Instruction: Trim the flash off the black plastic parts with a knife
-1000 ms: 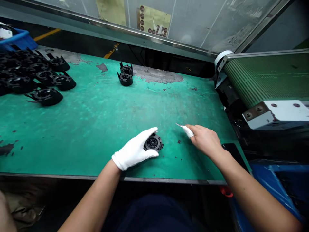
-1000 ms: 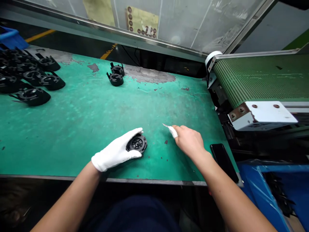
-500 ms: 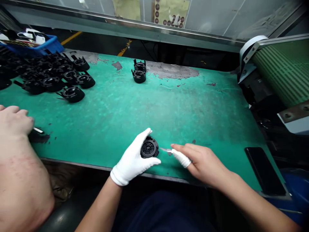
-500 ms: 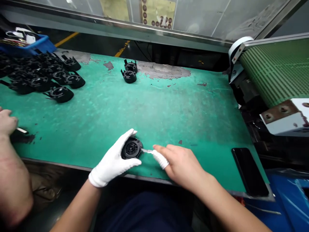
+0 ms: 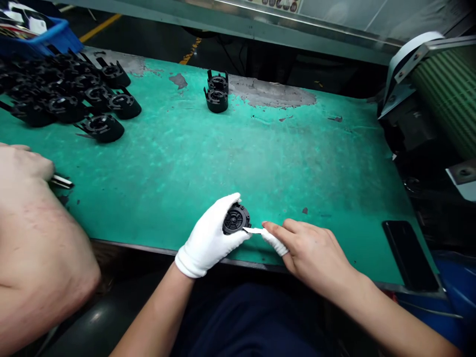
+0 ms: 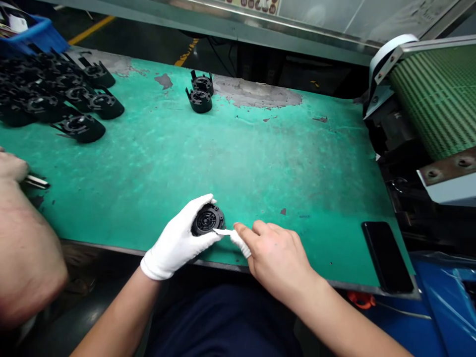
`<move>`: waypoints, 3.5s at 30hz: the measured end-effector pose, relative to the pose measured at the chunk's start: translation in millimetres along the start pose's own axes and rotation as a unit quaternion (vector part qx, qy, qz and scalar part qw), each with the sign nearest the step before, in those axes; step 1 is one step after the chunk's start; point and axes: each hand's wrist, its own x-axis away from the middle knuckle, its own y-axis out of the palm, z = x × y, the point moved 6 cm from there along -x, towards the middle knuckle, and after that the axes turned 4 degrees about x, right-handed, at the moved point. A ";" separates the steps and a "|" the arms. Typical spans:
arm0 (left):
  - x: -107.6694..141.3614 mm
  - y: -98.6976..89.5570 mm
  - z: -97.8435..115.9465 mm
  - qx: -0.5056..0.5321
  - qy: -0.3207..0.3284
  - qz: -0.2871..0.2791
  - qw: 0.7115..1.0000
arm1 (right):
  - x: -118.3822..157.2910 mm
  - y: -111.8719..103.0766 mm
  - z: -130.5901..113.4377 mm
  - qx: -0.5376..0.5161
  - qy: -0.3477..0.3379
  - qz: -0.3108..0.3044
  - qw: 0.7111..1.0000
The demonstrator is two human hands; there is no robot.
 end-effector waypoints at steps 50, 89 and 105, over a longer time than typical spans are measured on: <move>13.1 16.4 19.6 0.038 0.042 0.054 0.997 | 10.1 24.2 8.1 -0.052 0.006 0.003 0.999; 12.0 20.7 17.0 0.044 0.069 0.075 0.994 | 14.0 15.1 -7.2 -0.017 0.094 -0.029 0.995; 7.4 18.9 14.3 0.046 0.085 0.070 0.993 | 8.4 14.4 22.7 -0.166 0.035 -0.004 0.986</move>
